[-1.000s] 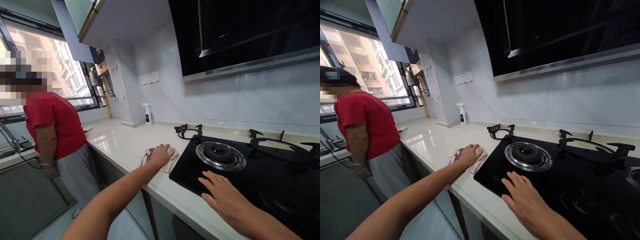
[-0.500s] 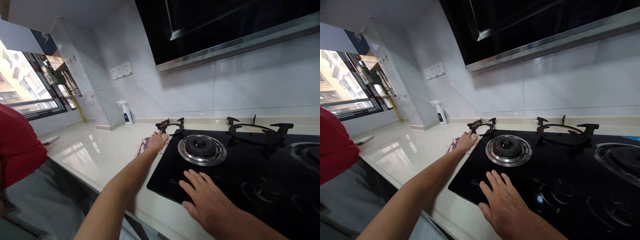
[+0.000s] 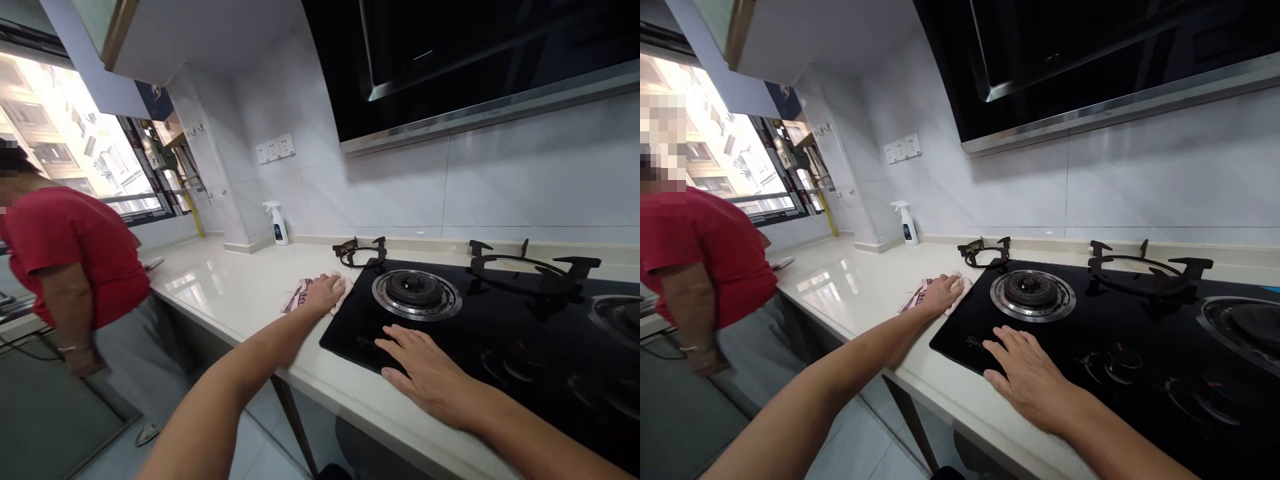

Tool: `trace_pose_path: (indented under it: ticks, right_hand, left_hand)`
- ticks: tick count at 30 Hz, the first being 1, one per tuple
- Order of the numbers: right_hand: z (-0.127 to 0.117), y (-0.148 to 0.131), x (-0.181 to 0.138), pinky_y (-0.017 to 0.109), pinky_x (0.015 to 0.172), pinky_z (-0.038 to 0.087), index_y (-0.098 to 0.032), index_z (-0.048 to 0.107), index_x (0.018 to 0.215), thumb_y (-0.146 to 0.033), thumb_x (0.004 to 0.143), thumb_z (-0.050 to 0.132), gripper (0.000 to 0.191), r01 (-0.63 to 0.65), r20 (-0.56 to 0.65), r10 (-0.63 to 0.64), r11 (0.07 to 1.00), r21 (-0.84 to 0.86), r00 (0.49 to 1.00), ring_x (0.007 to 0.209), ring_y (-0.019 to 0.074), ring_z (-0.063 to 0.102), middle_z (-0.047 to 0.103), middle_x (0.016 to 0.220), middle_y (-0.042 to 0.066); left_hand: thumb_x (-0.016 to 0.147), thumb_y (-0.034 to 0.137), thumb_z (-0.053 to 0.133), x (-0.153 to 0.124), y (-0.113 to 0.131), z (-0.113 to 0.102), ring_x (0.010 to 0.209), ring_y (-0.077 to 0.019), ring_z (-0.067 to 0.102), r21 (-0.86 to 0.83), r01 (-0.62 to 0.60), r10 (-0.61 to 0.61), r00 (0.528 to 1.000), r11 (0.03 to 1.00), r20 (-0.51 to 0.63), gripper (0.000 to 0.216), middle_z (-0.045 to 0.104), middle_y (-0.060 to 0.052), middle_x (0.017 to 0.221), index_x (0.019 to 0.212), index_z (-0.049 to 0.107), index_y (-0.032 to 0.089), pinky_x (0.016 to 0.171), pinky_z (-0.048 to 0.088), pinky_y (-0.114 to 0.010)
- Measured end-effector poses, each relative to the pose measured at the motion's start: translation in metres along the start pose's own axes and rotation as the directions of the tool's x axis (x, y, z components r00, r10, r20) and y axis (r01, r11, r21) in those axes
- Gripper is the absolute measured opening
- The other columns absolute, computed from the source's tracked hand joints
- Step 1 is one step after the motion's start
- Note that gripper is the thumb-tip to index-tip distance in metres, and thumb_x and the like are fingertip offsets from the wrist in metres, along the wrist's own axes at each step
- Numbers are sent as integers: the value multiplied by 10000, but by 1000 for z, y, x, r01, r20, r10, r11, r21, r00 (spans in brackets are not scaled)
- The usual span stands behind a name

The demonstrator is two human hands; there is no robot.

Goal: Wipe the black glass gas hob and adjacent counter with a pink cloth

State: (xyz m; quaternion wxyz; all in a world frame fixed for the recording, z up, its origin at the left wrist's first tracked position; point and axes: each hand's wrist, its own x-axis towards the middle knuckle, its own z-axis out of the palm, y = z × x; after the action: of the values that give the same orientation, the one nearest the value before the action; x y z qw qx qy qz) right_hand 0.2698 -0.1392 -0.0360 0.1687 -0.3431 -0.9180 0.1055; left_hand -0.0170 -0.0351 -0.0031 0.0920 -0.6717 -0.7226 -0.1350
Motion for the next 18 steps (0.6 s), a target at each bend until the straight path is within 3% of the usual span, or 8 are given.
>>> trace_pose_path:
  ticks: [5, 11, 14, 18]
  right_hand:
    - [-12, -2, -3, 564, 1241, 199, -222, 452, 1522, -584, 1012, 369, 631, 5, 105, -7, 1000, 21, 994, 1531, 302, 217, 324, 1630, 118]
    - [-14, -2, -3, 568, 1222, 230, -221, 506, 1487, -587, 988, 424, 624, 54, 55, -57, 997, 53, 997, 1507, 325, 280, 387, 1597, 133]
    - [-14, -2, -2, 567, 1206, 247, -215, 523, 1473, -608, 995, 387, 633, 71, 28, -73, 996, 58, 997, 1493, 329, 306, 405, 1585, 147]
    - [-13, -2, 2, 553, 1167, 284, -225, 572, 1426, -617, 1021, 300, 625, 87, -18, -87, 995, 53, 996, 1457, 330, 358, 470, 1535, 150]
  left_hand:
    - [987, 422, 459, -70, -25, -24, 1116, -242, 616, -15, -81, 81, 997, 997, -15, 405, 649, -82, 1226, 1332, 614, 277, 1021, 443, -362]
    - [952, 402, 456, -151, -46, -46, 1075, -245, 626, -108, -156, 146, 985, 982, -97, 401, 679, -63, 1167, 1285, 646, 288, 1004, 485, -404]
    - [916, 397, 483, -177, -42, -51, 1087, -259, 629, -144, -203, 184, 973, 968, -136, 400, 692, -61, 1165, 1257, 671, 306, 988, 516, -422]
    - [892, 384, 520, -189, -27, -53, 1149, -276, 607, -128, -265, 243, 956, 956, -162, 424, 664, -59, 1255, 1290, 655, 330, 1005, 516, -443]
